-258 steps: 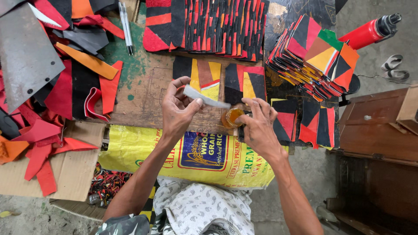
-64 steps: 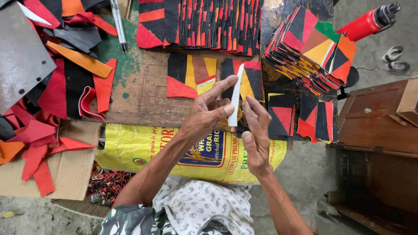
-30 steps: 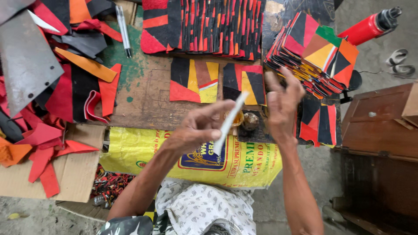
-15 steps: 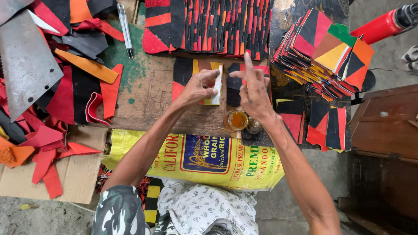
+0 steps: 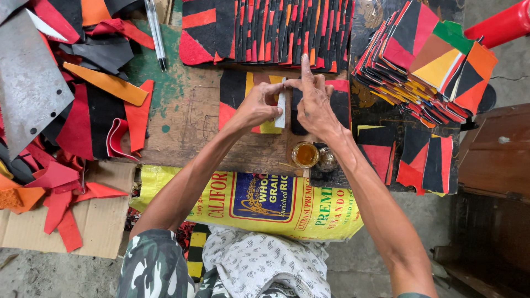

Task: The person assembles patchwork squares from cut foam pieces in black, red, yellow and orange. They pick up pieces one at a time, apply glue from a small jar to a piece, press the pieces together into a square, and stack the finished squares on the table.

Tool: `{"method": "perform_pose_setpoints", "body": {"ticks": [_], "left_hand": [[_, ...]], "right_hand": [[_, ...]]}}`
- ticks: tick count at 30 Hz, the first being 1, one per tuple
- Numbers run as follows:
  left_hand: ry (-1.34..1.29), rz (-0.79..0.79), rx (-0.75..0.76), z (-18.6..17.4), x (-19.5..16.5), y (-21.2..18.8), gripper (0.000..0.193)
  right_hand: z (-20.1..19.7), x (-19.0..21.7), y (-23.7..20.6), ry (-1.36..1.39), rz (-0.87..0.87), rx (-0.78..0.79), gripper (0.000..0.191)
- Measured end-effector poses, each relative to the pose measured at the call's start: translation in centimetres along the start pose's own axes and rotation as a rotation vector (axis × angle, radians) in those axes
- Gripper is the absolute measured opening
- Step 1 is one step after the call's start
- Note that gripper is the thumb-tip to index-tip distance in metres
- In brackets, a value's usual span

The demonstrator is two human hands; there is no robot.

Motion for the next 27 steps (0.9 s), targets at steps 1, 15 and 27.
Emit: {"method": "perform_pose_setpoints", "body": {"ticks": [1, 15, 27], "left_hand": [[0.001, -0.021, -0.010, 0.0, 0.0, -0.1, 0.062], [0.440, -0.091, -0.299, -1.3, 0.7, -1.4, 0.060], [0.555, -0.149, -0.240, -0.3, 0.4, -1.0, 0.056]], "right_hand": [[0.2, -0.2, 0.1, -0.002, 0.014, 0.010, 0.110], [1.0, 0.1, 0.6, -0.144, 0.022, 0.075, 0.108], [0.3, 1.6, 0.8, -0.100, 0.014, 0.103, 0.126]]}}
Point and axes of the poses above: each hand's wrist, its own y-axis towards the middle knuckle, its own z-axis out of the palm, x = y × z, the point moved 9 cm from there along y, towards the middle knuckle, and after that the axes turned 10 degrees about y, right-handed, at the moved point
